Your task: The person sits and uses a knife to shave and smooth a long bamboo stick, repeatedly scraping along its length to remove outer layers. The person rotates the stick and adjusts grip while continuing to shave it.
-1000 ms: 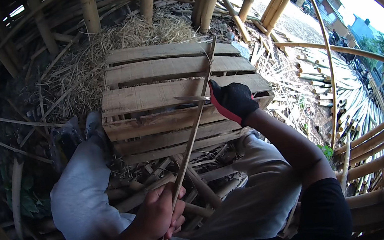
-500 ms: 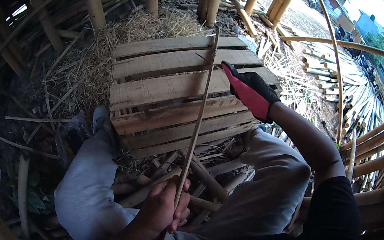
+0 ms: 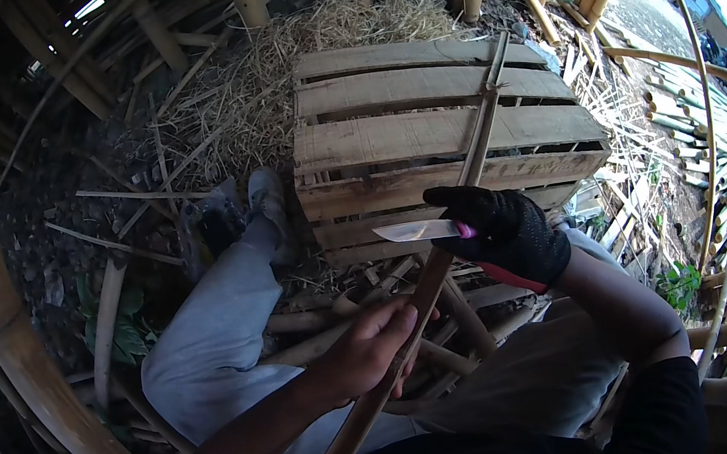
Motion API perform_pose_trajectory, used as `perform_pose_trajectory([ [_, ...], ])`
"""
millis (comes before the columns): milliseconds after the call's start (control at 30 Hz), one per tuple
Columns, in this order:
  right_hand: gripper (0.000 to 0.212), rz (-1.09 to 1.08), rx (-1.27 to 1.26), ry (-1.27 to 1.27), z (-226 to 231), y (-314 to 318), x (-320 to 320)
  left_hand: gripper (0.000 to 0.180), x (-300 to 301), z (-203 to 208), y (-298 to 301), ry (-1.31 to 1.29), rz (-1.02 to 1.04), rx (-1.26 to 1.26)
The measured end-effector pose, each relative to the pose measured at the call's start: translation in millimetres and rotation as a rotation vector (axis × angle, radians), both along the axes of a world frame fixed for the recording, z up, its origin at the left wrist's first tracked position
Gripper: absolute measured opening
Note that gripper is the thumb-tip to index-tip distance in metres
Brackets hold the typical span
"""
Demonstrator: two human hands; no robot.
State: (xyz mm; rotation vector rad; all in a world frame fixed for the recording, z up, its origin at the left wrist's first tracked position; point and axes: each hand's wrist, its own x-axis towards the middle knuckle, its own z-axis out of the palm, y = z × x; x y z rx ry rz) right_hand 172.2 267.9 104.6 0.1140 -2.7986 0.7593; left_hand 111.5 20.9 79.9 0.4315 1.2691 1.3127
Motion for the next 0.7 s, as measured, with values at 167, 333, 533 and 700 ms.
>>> perform_pose_trajectory([
  [167, 0.035, 0.18, 0.24, 0.008, -11, 11, -19, 0.044, -4, -19, -7, -0.19, 0.065, 0.071],
  [333, 0.024, 0.261, 0.386, 0.07, -1, 18, -33, 0.047, -7, -14, -15, -0.325, 0.111, 0.137],
  [533, 0.021, 0.309, 0.561, 0.201, 5, 14, -46, 0.047, -24, -12, -16, -0.433, 0.108, 0.171],
  [700, 0.016, 0.288, 0.579, 0.258, 13, 14, -63, 0.048, -29, -12, -24, -0.503, 0.142, 0.186],
])
